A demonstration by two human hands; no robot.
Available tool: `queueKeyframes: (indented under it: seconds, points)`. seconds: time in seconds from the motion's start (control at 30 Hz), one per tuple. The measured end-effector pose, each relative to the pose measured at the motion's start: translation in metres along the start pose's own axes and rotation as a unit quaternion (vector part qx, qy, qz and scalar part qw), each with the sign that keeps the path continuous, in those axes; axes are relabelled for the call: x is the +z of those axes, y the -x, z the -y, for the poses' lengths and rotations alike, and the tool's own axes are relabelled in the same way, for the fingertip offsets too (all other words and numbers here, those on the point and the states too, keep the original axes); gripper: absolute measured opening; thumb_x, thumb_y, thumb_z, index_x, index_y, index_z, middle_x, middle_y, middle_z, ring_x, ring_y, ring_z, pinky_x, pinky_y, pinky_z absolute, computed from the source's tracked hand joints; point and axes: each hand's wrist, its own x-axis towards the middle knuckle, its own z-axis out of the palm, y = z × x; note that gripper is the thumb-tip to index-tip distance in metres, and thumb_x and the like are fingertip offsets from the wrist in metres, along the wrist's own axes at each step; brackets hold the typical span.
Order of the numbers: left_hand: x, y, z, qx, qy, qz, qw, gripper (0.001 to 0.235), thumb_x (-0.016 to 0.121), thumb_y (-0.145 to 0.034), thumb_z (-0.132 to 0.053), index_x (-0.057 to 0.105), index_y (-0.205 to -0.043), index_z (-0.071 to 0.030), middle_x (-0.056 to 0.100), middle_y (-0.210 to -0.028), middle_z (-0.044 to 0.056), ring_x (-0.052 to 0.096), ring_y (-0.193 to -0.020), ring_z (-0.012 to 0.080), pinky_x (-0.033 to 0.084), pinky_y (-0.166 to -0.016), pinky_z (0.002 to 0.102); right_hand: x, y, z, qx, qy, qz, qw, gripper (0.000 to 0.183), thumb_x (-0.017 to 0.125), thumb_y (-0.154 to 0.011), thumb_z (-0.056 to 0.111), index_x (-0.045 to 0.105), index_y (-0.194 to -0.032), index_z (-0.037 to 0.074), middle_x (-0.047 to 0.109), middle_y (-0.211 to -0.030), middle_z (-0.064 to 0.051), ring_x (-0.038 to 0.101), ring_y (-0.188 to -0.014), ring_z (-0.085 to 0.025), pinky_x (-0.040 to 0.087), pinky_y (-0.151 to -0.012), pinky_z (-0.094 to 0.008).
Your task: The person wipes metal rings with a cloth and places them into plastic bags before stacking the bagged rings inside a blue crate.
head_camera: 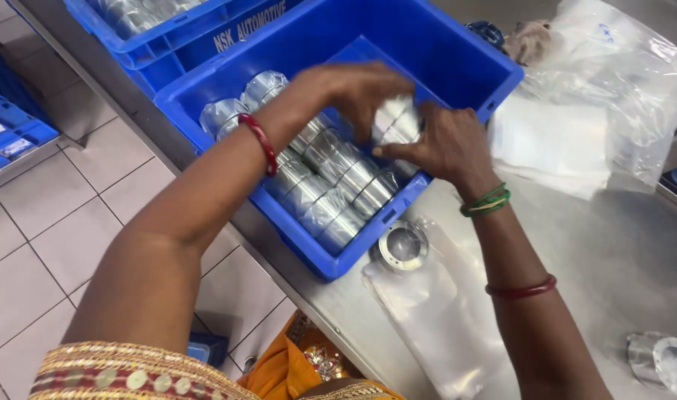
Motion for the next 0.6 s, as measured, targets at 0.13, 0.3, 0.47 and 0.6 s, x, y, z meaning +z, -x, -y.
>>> queueKeyframes:
  seconds: [0.13,0.3,0.47,0.6]
  points:
    - [0.029,-0.018,0.001,-0.096,0.148,0.216,0.960,0.100,0.085,-0.050,-0.017,0.052,-0.145,-0.021,0.066,-0.140,0.011,0.060,-0.132,0.0310,0.050,-0.106,0.048,-0.001,0.004,-0.009,0.100,0.046,0.116,0.987,0.050,0.074,-0.089,0.058,0.077,-0.088,0.009,0.067,-0.066,-0.014,0.066,-0.060,-0.032,0.051,-0.060,-0.045]
    - [0.034,-0.013,-0.002,-0.049,0.160,0.288,0.943,0.109,0.088,-0.062,-0.043,0.037,-0.157,-0.026,0.034,-0.163,0.012,0.029,-0.150,0.0351,0.027,-0.117,0.060,0.008,0.012,-0.003,0.158,-0.071,0.001,0.985,0.039,0.067,-0.102,0.038,0.077,-0.078,0.010,0.066,-0.058,-0.007,0.064,-0.049,-0.022,0.049,-0.052,-0.041]
    - [0.049,-0.020,0.007,-0.120,0.045,0.296,0.946,0.110,0.069,-0.069,-0.077,0.026,-0.159,-0.033,0.023,-0.167,0.007,0.013,-0.155,0.0359,0.017,-0.123,0.058,-0.021,0.072,-0.004,0.034,-0.095,-0.186,0.977,0.017,0.068,-0.108,0.021,0.074,-0.119,0.009,0.072,-0.117,-0.012,0.066,-0.114,-0.021,0.057,-0.094,-0.037]
    - [0.055,-0.009,-0.004,-0.109,0.066,0.264,0.956,0.094,0.065,-0.067,-0.079,0.042,-0.150,-0.040,0.035,-0.164,0.003,0.025,-0.156,0.0321,0.022,-0.127,0.055,-0.097,0.184,-0.027,0.160,-0.053,-0.136,0.976,0.024,0.080,-0.094,0.024,0.074,-0.115,0.012,0.069,-0.115,-0.010,0.064,-0.112,-0.022,0.057,-0.091,-0.036]
